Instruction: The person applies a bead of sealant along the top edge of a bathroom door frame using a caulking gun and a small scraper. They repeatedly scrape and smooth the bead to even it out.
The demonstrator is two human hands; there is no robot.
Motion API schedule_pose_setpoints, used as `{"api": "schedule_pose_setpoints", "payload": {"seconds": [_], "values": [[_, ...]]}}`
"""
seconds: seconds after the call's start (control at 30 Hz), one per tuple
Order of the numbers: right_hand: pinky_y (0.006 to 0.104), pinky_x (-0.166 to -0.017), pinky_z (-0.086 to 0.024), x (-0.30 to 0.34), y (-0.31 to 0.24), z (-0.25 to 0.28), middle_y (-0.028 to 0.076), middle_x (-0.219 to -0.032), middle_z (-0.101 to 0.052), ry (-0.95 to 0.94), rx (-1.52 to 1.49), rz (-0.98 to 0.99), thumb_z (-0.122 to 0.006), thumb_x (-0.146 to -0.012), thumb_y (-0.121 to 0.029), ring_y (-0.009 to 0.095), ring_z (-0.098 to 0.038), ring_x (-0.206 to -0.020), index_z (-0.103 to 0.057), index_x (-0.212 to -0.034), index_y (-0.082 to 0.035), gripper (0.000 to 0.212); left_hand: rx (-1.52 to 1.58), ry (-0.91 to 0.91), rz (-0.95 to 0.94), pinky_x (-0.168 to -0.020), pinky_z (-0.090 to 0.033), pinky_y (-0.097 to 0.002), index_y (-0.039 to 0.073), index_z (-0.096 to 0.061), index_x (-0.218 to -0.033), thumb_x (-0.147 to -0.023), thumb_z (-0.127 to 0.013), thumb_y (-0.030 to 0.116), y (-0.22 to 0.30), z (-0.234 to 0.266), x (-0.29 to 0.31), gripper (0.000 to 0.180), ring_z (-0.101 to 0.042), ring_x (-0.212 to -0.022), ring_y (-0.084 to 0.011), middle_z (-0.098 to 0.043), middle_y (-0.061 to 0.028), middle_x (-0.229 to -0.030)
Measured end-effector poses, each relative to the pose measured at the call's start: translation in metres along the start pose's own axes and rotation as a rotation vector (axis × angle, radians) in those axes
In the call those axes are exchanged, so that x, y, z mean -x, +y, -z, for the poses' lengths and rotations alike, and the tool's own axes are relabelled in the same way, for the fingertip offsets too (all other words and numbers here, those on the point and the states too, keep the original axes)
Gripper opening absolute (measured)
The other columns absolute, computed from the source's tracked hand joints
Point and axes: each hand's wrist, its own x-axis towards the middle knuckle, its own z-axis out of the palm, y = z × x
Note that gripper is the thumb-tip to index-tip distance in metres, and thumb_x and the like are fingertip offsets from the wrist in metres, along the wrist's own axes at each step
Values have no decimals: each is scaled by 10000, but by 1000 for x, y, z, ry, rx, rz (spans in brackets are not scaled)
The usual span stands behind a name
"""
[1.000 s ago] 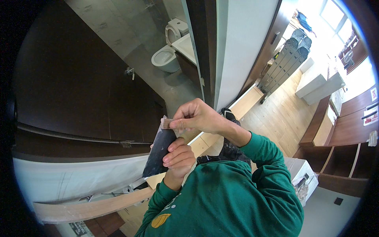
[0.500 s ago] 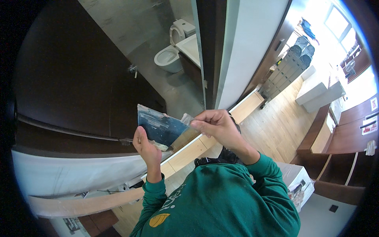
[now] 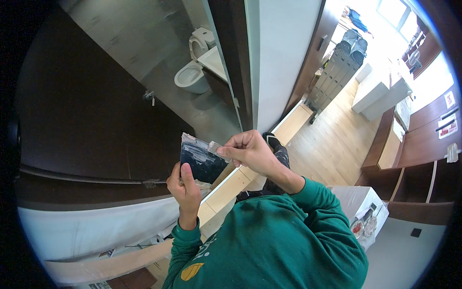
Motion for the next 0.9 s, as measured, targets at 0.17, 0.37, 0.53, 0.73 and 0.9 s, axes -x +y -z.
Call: {"api": "schedule_pose_setpoints", "payload": {"seconds": [0.17,0.37,0.53,0.73,0.9], "values": [[188,-472,-374,0,-3,2,-19,-624,-635,-15,-51,51,-791,-919,-217,21,-528,-512,-747,-812,1,246,-34,-123,-26,-505,-342,-299,-41,-664,-967,-1045,-554,178,3,-1,-4,257,-468,-545,-95,-562,-74,-621],[195,-456,-364,0,-4,1,-13,-622,-634,-29,-95,109,-781,-927,-195,24,-523,-506,-750,-827,8,228,-57,-211,-60,-495,-338,-297,-51,-667,-981,-1035,-576,147,4,0,-6,224,-469,-536,-100,-535,-68,-614],[201,-451,-353,-2,-4,0,-11,-617,-632,-42,-182,120,-778,-930,-184,27,-512,-497,-753,-838,5,211,-97,-276,-80,-501,-351,-305,-53,-671,-990,-1035,-581,156,3,4,-6,232,-479,-544,-105,-536,-76,-617],[218,-486,-384,0,-13,10,12,-706,-662,-8,-41,354,-789,-906,-157,34,-546,-592,-774,-872,-22,140,-22,-331,105,-556,-442,-299,-52,-683,-987,-1034,-588,145,-7,20,-3,224,-583,-594,-115,-643,-102,-712],[269,-550,-474,-8,-24,15,23,-813,-653,225,826,1259,-832,-779,-131,116,-588,-685,-807,-960,-67,194,859,-229,625,-655,-539,-280,-21,-681,-1039,-1075,-521,246,-19,15,-1,313,-669,-737,-124,-720,-77,-911]]}}
